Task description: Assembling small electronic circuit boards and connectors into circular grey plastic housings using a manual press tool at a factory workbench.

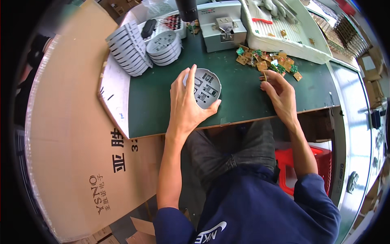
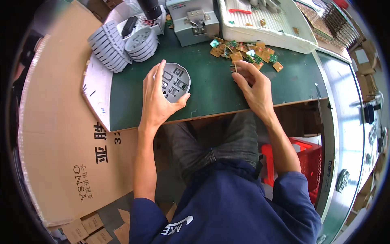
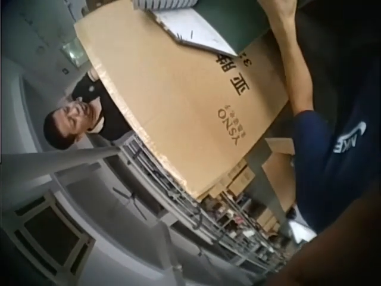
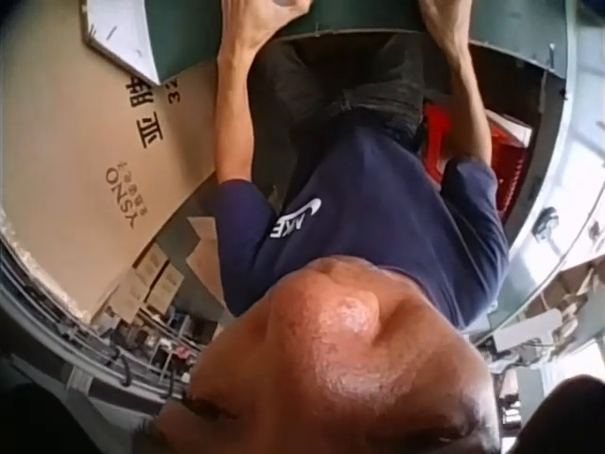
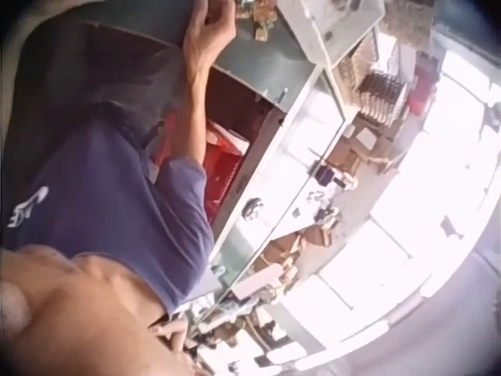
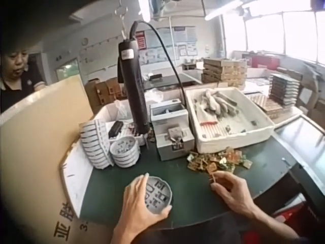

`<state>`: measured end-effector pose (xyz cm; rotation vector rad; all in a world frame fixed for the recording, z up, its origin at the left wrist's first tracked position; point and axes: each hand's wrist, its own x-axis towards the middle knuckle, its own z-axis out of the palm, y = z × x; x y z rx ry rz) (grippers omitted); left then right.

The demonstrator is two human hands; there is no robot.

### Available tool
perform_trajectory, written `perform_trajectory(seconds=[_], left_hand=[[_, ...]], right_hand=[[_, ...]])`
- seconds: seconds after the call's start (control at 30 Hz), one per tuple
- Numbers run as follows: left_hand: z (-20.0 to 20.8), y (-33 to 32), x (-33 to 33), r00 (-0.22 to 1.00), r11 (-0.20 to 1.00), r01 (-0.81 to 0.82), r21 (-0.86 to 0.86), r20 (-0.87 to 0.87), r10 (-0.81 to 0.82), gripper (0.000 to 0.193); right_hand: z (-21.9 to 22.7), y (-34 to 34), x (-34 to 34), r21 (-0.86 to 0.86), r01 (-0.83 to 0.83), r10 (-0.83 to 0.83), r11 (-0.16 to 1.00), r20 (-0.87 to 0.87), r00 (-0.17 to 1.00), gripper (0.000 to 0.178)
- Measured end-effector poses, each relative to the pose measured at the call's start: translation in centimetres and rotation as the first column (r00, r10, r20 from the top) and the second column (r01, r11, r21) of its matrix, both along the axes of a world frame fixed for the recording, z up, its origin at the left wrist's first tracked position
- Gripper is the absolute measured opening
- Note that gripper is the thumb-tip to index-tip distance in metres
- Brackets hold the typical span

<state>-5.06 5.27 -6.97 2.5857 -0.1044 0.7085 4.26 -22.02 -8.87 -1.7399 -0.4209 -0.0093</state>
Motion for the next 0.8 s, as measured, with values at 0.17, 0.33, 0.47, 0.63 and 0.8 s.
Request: perform_trajectory(seconds=[0.17,0.33,0.47,0.63,0.8], left_hand=[[-0.4,-2.2,-0.7,0.962,0.988,-0.156,0.022,-0.222,0.156,0.125],[4.7,1.2,-1.2,0.891,0.982,0.128,0.137,-0.45,-0.054,0.138],[4.2,3.0,1.5,0.802,0.939,0.343,-0.025,-0.512,-0.307,0.139],[2.9,1.4,1.2,0.873,0.949,0.309,-0.059,-0.38,-0.307,0.124],[3.2,-0.9,-0.8,0.952,0.972,0.236,0.002,-0.201,-0.231,0.118]], right_hand=[[0.0,-0.3,-0.2,-0.023,0.003,-0.003,1.0,-0.003,1.0,0.037],[0.5,-0.6,-0.5,-0.012,-0.008,0.008,1.0,-0.007,1.0,0.037],[0.5,-0.2,-0.6,-0.018,0.0,0.0,1.0,-0.007,1.0,0.036],[0.2,-0.2,-0.4,0.007,0.027,-0.027,1.0,-0.009,1.0,0.034],[0.6,-0.3,-0.3,-0.051,-0.002,0.001,0.999,-0.015,1.0,0.037]])
